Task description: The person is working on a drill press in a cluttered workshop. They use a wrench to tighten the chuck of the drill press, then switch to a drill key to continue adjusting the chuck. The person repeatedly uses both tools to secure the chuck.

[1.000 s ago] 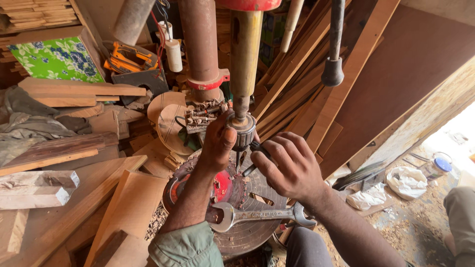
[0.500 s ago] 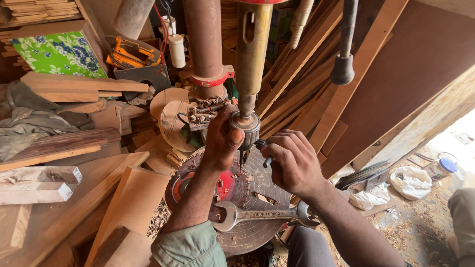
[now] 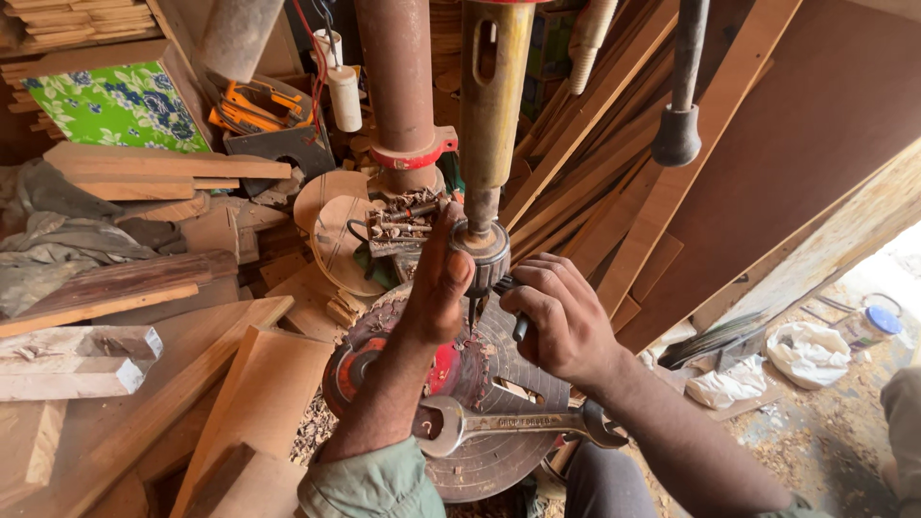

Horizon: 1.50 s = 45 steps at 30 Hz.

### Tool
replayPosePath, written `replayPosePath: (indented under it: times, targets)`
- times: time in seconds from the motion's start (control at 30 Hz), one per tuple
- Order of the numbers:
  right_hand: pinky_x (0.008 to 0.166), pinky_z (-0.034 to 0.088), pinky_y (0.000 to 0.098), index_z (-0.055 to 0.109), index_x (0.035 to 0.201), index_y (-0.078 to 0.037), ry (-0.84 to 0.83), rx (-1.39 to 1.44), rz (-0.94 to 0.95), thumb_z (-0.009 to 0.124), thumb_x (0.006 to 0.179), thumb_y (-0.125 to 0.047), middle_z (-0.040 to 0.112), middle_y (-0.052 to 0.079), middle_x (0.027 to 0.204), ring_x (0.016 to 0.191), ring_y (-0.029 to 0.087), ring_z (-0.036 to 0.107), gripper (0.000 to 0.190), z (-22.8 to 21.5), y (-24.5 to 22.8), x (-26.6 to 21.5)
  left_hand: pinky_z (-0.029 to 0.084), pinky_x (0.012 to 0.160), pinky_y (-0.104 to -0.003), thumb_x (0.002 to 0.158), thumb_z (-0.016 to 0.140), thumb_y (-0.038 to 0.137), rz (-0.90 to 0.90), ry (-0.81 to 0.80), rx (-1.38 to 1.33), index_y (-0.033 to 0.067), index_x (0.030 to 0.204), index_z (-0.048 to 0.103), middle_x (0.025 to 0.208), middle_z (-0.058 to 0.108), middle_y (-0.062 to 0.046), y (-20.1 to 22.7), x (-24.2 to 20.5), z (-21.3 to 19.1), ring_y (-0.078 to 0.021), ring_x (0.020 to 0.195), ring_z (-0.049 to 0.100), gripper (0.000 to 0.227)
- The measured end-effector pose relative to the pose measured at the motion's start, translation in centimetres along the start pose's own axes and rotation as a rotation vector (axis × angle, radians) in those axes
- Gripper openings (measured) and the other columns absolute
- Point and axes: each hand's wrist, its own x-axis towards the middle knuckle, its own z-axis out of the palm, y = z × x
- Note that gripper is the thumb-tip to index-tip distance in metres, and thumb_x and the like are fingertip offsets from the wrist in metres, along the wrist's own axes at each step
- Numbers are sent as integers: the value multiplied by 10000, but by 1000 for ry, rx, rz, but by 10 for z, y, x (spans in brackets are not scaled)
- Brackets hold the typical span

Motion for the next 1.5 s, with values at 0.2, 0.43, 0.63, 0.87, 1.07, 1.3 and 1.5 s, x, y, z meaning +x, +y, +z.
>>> replayPosePath:
  times: [0.2,0.43,0.63,0.87,1.07,1.3,1.5]
  targets:
    - [677,556,389,495,1050,43,-27,-25,-14,618,902,81,621,111,874,761,216,628,196,20,6,-10,500,959,-343,1075,392,682,-93,-36,-155,-24,1418,437,1102,613,-104,4,-5,2,-188,1011,599,786]
    - [612,478,370,502,1006,-34,87,106,289,347,1101,-294,518,60,790,664,188,533,317,32,-18,-11,531,875,-331,1074,410,716,-30,-86,-251,17,1320,465,1131,645,-135,20,3,6,-157,916,631,743]
    - [673,499,405,494,1070,-18,83,153,482,403,1125,-376,552,109,852,716,261,595,373,23,-28,-12,555,817,-326,772,714,815,-51,-72,-326,73,1440,340,1093,669,-141,13,3,11,-147,921,658,1066]
    - [869,526,429,454,1225,71,-17,264,530,580,1084,-356,576,186,1084,974,324,643,467,-20,-48,11,475,1103,-395,677,947,576,245,49,131,46,1483,342,1346,524,-187,38,5,5,-263,1228,559,1138]
    - [732,604,337,762,818,-51,-270,409,964,902,697,-399,795,54,894,828,182,769,394,-71,-35,27,558,1053,-403,718,875,622,57,35,690,-19,1542,296,1383,572,-205,67,-11,18,-316,1229,671,1193]
    - [802,632,340,810,1018,-58,-211,346,694,857,823,-354,743,83,991,912,186,749,359,-82,-46,43,537,1154,-463,911,817,488,157,236,764,-91,1592,143,1416,486,-327,69,-28,57,-400,1315,608,1119]
    - [972,531,435,580,1368,-66,-170,32,487,788,921,-359,622,165,1281,1180,302,629,573,-102,-76,-1,629,968,-391,849,798,563,-6,240,559,-75,1502,214,1162,632,-201,55,-21,53,-248,1059,717,1084]
